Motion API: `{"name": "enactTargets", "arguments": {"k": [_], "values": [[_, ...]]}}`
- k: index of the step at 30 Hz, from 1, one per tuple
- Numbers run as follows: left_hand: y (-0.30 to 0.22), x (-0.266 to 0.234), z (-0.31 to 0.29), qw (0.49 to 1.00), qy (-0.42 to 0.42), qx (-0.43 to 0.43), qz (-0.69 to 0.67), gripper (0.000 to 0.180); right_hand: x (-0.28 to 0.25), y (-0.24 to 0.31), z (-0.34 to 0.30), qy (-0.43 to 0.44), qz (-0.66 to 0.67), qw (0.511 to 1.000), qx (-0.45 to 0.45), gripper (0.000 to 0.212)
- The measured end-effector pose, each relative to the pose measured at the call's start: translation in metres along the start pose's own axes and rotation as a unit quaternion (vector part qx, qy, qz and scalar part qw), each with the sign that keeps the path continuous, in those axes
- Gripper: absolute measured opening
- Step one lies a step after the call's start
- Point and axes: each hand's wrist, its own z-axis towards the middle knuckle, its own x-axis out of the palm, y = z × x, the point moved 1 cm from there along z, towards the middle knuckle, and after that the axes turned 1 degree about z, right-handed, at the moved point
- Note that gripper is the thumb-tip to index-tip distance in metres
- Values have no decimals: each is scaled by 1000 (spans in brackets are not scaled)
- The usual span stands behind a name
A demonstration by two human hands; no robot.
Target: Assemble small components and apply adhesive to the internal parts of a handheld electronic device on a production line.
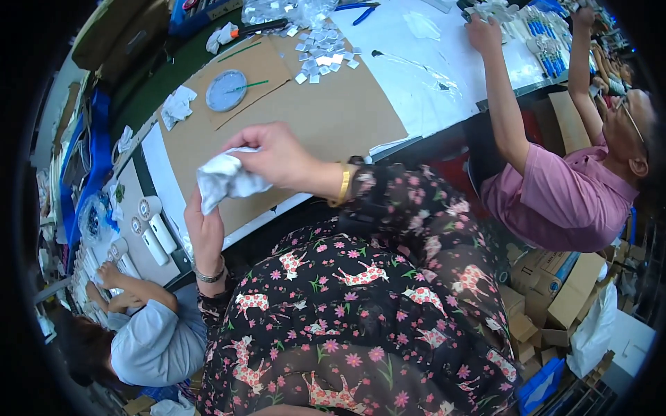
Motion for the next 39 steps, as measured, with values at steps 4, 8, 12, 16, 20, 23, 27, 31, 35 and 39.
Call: {"name": "enactTargets", "arguments": {"k": [4, 8, 12, 16, 20, 23, 27, 31, 35, 39], "values": [[-27, 22, 7, 985, -131, 89, 71, 53, 29, -11, 24, -88, 54, 994, 30, 20], [-28, 3, 3, 939, -175, 104, 276, 53, 65, -8, 6, -23, 283, 943, 173, 27], [7, -13, -12, 915, -254, 136, 281, 41, 83, 3, -5, 163, 368, 905, 141, 37], [39, -32, -16, 928, -305, 126, 172, 30, 107, 4, -9, 151, 282, 929, 187, 41], [39, -69, -23, 923, -360, 0, -137, 33, 137, 0, -3, 219, 213, 938, 164, 42], [36, -85, -37, 918, -364, -74, -139, 36, 157, 8, -11, 188, 161, 961, 125, 39], [0, -36, -59, 846, 13, -207, -491, 58, 104, 26, -46, 81, 190, 952, 225, 29], [-39, -69, -88, 893, -191, 22, -406, 37, 160, 26, -70, 54, 165, 966, 190, 23], [-27, -133, -125, 884, -264, -51, -383, 27, 256, 15, -72, 45, 24, 998, -36, 24], [-43, -183, -157, 862, -264, -141, -410, 29, 293, 24, -98, 76, 47, 996, -11, 29]]}}
